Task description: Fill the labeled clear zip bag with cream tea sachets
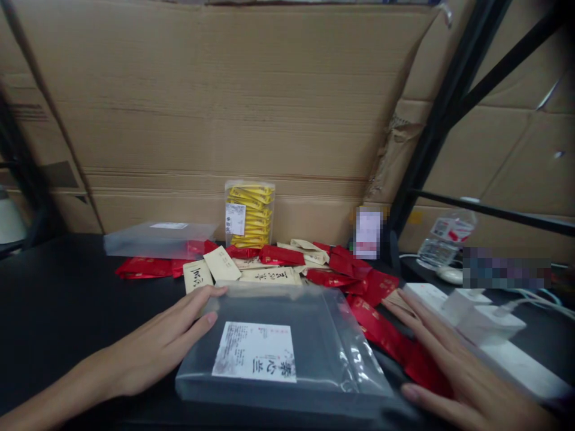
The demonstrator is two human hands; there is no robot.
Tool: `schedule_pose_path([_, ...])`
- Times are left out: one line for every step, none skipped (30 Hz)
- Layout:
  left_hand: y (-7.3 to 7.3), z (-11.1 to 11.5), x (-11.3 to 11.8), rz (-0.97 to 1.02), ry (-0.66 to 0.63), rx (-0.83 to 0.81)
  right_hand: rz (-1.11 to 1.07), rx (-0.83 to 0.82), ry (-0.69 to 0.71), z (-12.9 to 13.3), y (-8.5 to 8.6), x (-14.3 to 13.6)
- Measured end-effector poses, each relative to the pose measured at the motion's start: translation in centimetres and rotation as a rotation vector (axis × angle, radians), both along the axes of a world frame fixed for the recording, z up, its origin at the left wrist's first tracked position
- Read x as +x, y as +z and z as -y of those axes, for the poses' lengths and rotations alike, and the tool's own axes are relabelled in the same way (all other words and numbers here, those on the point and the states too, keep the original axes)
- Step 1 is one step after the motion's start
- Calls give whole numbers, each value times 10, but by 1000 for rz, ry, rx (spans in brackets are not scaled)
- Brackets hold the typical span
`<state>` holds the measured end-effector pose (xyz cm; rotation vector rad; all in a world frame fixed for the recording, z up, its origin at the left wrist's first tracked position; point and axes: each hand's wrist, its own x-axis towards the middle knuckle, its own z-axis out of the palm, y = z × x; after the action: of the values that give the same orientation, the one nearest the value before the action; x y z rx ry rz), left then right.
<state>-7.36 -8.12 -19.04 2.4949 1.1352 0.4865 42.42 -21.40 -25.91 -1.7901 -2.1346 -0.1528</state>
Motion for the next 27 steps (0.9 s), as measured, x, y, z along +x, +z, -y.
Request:
schedule_pose_path([2, 0, 1, -4, -6, -4, 36, 16, -14, -1, -9, 3])
schedule_pose_path([4, 1, 2, -11, -8, -10, 60, 43, -46, -4, -15, 5])
schedule_pose_path([6, 1, 3, -22, -7, -21, 76, 69, -67, -8, -19, 4])
schedule_pose_path([7, 2, 3, -36, -2, -34, 87, 87, -83, -13, -20, 3])
schedule_pose_path([8, 2, 4, -48, 1, -46, 94, 94, -88, -20, -19, 2])
schedule_pose_path([9, 2, 3, -58, 2, -54, 100, 92, -83, -27, -16, 0])
schedule_pose_path([9, 2, 3, -64, 1, -57, 104, 84, -72, -35, -14, -1])
schedule_pose_path([8, 2, 2, -67, 0, -57, 109, 80, -67, -42, -11, -2])
schedule_pose_path([7, 1, 1, -64, -3, -53, 113, 77, -72, -50, -8, -3])
schedule_pose_path([6, 1, 0, -58, -5, -48, 111, 73, -71, -58, -7, -5])
schedule_pose_path([4, 0, -1, -51, -7, -43, 106, 67, -71, -65, -5, -6])
schedule_pose_path([3, 0, -1, -42, -9, -39, 99, 64, -73, -71, -4, -7])
schedule_pose_path([1, -1, -2, -33, -12, -37, 88, 63, -77, -77, -3, -9])
schedule_pose_path([0, -1, -2, -26, -16, -37, 78, 60, -83, -83, -1, -10])
schedule_pose_path([-1, -2, -3, -22, -19, -40, 66, 56, -91, -89, 0, -11])
schedule_pose_path([-1, -2, -3, -22, -21, -47, 54, 48, -96, -94, 1, -11])
schedule_pose_path([-2, -3, -3, -25, -22, -54, 43, 33, -96, -99, 2, -11])
schedule_pose_path([-2, -3, -2, -29, -21, -64, 32, 12, -92, -104, 4, -10])
schedule_pose_path([-3, -3, -2, -34, -19, -74, 18, -12, -82, -108, 5, -8])
schedule_pose_path([-3, -4, -2, -39, -16, -84, 3, -35, -68, -112, 6, -6])
schedule_pose_path([-4, -4, -1, -40, -13, -91, -16, -55, -52, -115, 7, -4])
schedule_pose_path([-5, -4, -1, -38, -11, -95, -39, -69, -35, -118, 7, -3])
schedule_pose_path([-6, -5, -1, -32, -9, -95, -67, -72, -15, -120, 8, -2])
schedule_pose_path([-7, -5, 0, -23, -10, -91, -103, -65, 7, -122, 8, -3])
schedule_pose_path([-7, -5, 0, -12, -12, -84, -145, -50, 29, -124, 8, -5])
schedule_pose_path([-7, -6, 0, -3, -15, -77, -192, -28, 49, -126, 8, -8])
schedule_pose_path([-7, -6, 1, 4, -19, -71, -241, -6, 68, -128, 9, -13])
